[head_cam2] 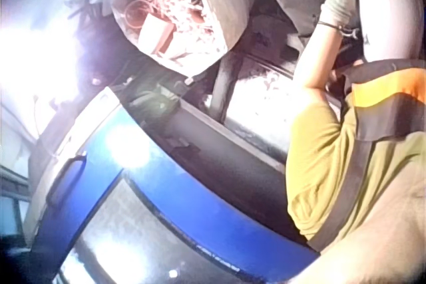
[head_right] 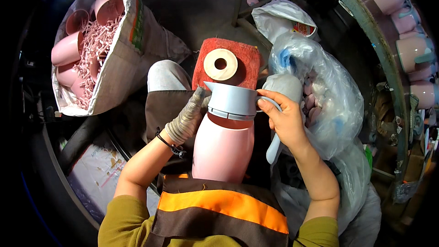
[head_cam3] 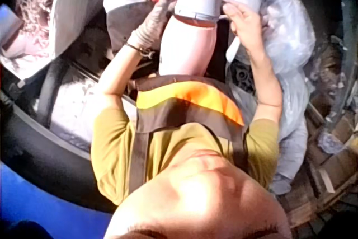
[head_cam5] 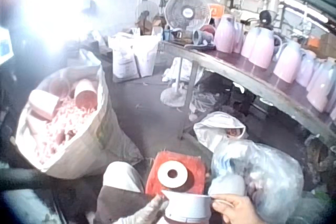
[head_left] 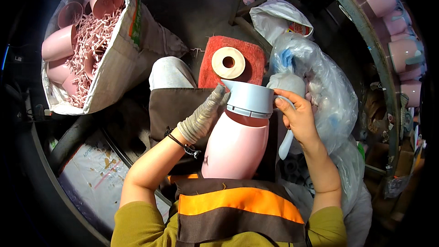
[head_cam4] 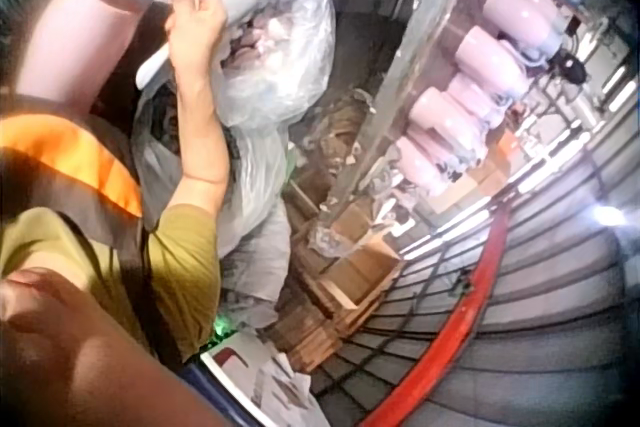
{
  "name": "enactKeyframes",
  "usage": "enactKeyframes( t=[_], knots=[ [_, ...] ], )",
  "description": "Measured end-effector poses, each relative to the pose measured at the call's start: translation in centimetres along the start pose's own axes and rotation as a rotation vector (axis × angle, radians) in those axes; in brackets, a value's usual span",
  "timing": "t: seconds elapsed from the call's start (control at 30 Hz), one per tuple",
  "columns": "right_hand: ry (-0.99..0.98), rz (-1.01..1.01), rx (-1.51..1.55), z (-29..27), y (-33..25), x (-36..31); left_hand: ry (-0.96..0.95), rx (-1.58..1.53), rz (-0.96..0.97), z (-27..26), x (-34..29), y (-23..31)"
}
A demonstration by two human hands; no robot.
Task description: The person assembles pink thermos bottles by hand, inserting internal glass liners into plastic housings and screwing on blue lids.
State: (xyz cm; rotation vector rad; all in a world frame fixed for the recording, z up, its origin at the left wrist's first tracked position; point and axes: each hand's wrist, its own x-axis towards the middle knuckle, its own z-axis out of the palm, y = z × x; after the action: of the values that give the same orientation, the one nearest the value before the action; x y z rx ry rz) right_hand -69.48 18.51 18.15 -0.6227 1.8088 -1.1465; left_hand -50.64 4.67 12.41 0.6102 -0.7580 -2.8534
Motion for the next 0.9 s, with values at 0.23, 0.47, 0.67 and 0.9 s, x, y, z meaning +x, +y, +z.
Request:
enactKeyframes(
  t=[0.23, 0.47, 0.67, 0.9],
  knots=[
    [-0.033, -0.067, 0.002, 0.0, 2.7, 0.1, -0.155, 0.083, -0.013, -0.8, -0.2, -0.2],
    [-0.042, -0.089, -0.01, 0.1, 3.2, -0.3, -0.14, 0.338, -0.029, -0.2, -0.7, 0.7],
    [-0.009, -0.168, -0.08, 0.3, 3.7, -0.5, -0.103, 0.451, -0.052, -0.3, -0.5, 0.8],
    [-0.027, -0.225, -0.163, 0.2, 4.4, -0.5, -0.074, 0.539, -0.007, -0.9, -0.4, -0.3]
  ],
)
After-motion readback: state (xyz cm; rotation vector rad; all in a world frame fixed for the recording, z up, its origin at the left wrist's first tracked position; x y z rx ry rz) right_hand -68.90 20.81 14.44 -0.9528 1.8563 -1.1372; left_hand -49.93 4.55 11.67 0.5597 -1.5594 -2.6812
